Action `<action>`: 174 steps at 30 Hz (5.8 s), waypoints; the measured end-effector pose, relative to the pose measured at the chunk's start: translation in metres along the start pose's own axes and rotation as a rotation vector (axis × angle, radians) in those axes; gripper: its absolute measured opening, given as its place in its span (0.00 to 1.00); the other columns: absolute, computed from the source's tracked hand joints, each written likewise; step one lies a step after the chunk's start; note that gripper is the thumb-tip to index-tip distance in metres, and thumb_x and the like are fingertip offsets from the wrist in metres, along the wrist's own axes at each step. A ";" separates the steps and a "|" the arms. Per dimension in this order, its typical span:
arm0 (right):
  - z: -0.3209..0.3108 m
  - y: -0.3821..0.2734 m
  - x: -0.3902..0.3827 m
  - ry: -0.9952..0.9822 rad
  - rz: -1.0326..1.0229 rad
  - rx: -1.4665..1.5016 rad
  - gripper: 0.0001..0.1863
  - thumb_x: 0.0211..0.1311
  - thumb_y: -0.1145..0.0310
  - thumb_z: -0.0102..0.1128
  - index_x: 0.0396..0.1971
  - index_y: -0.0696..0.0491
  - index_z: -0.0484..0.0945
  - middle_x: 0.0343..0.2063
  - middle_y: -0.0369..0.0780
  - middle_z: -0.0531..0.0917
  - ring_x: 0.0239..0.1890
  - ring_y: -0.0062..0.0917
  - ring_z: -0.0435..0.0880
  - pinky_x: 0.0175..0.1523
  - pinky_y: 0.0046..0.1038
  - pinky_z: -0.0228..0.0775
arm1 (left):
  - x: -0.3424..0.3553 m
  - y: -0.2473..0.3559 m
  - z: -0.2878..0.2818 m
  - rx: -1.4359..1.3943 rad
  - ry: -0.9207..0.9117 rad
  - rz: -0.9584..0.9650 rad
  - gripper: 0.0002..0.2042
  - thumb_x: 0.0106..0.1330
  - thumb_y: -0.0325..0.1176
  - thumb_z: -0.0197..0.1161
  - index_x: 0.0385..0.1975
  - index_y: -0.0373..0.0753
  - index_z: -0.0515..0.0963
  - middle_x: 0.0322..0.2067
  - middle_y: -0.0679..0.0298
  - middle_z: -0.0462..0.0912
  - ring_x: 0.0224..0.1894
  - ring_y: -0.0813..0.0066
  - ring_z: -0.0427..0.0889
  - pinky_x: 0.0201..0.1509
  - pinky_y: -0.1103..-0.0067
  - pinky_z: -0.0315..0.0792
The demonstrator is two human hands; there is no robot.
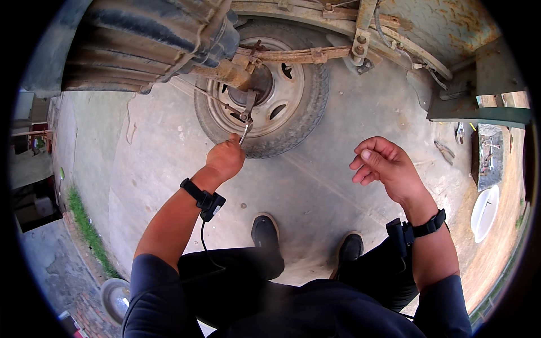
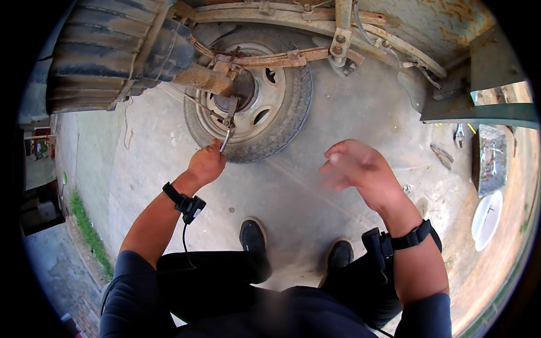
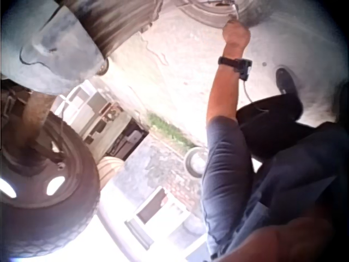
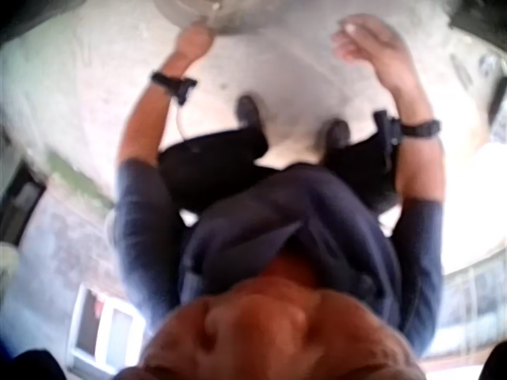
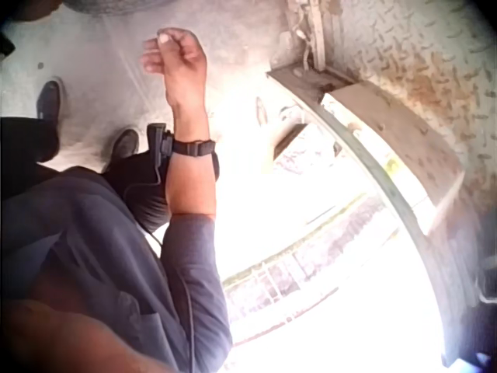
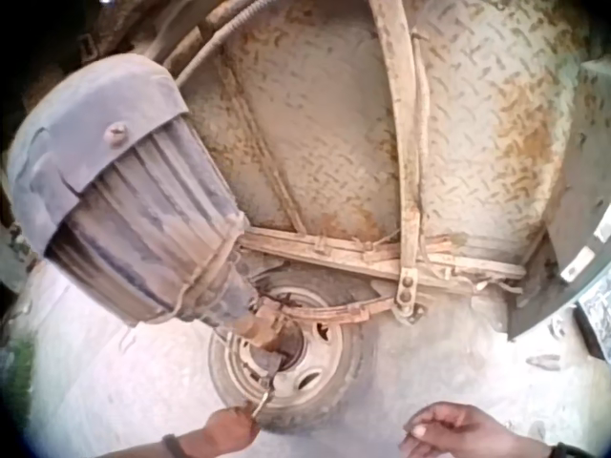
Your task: The person walks around a cluttered outdoor area, picks up a wrench, and uses it to tighten bolts on the wheel hub of a three-wheeled vehicle. The person also briefly sweeps the ground with a broom.
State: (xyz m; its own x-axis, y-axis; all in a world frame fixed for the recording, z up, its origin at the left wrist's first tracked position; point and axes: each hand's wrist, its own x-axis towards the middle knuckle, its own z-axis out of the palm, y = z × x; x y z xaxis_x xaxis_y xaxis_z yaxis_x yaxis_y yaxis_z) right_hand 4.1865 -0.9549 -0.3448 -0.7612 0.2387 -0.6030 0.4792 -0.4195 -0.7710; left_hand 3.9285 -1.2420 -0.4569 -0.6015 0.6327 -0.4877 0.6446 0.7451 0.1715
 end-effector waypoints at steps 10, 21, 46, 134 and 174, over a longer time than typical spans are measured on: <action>-0.007 0.001 0.002 -0.002 -0.020 0.032 0.09 0.69 0.63 0.58 0.42 0.52 0.78 0.33 0.38 0.85 0.31 0.23 0.85 0.37 0.23 0.75 | 0.017 -0.006 0.019 -0.103 0.013 -0.038 0.13 0.66 0.34 0.50 0.43 0.31 0.64 0.33 0.38 0.82 0.37 0.37 0.82 0.46 0.52 0.74; -0.009 0.002 0.005 0.002 -0.004 0.027 0.10 0.69 0.62 0.58 0.43 0.52 0.78 0.33 0.38 0.85 0.31 0.24 0.85 0.36 0.23 0.74 | 0.019 -0.012 -0.012 -0.043 0.017 0.088 0.12 0.64 0.33 0.55 0.41 0.32 0.69 0.30 0.41 0.82 0.35 0.40 0.81 0.42 0.54 0.74; -0.003 0.000 0.011 -0.077 0.002 -0.032 0.12 0.69 0.61 0.57 0.43 0.54 0.78 0.34 0.39 0.85 0.32 0.23 0.84 0.38 0.24 0.74 | -0.037 -0.019 -0.009 -0.152 0.224 0.208 0.20 0.67 0.26 0.52 0.59 0.37 0.68 0.46 0.42 0.79 0.41 0.42 0.81 0.46 0.59 0.77; 0.141 0.092 0.202 0.161 -0.757 -0.543 0.10 0.59 0.65 0.67 0.39 0.52 0.82 0.34 0.42 0.85 0.35 0.31 0.85 0.44 0.28 0.75 | -0.404 -0.014 -0.073 -1.048 0.720 -0.765 0.15 0.71 0.38 0.59 0.51 0.35 0.73 0.23 0.71 0.69 0.19 0.88 0.67 0.20 0.88 0.64; 0.147 0.059 0.215 0.053 -0.449 -0.335 0.13 0.70 0.60 0.57 0.40 0.56 0.77 0.26 0.37 0.84 0.28 0.21 0.84 0.34 0.22 0.75 | -0.403 -0.017 -0.072 -1.092 0.610 -0.801 0.14 0.70 0.35 0.61 0.51 0.35 0.72 0.23 0.72 0.67 0.23 0.87 0.67 0.23 0.87 0.67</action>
State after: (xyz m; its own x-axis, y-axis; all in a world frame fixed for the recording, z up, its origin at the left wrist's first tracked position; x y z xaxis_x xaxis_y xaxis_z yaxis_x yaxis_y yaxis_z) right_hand 3.9871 -1.0570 -0.4902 -0.9036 0.3772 -0.2032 0.2323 0.0328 -0.9721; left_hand 4.1262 -1.4939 -0.2022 -0.8952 -0.2294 -0.3821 -0.4436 0.5409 0.7146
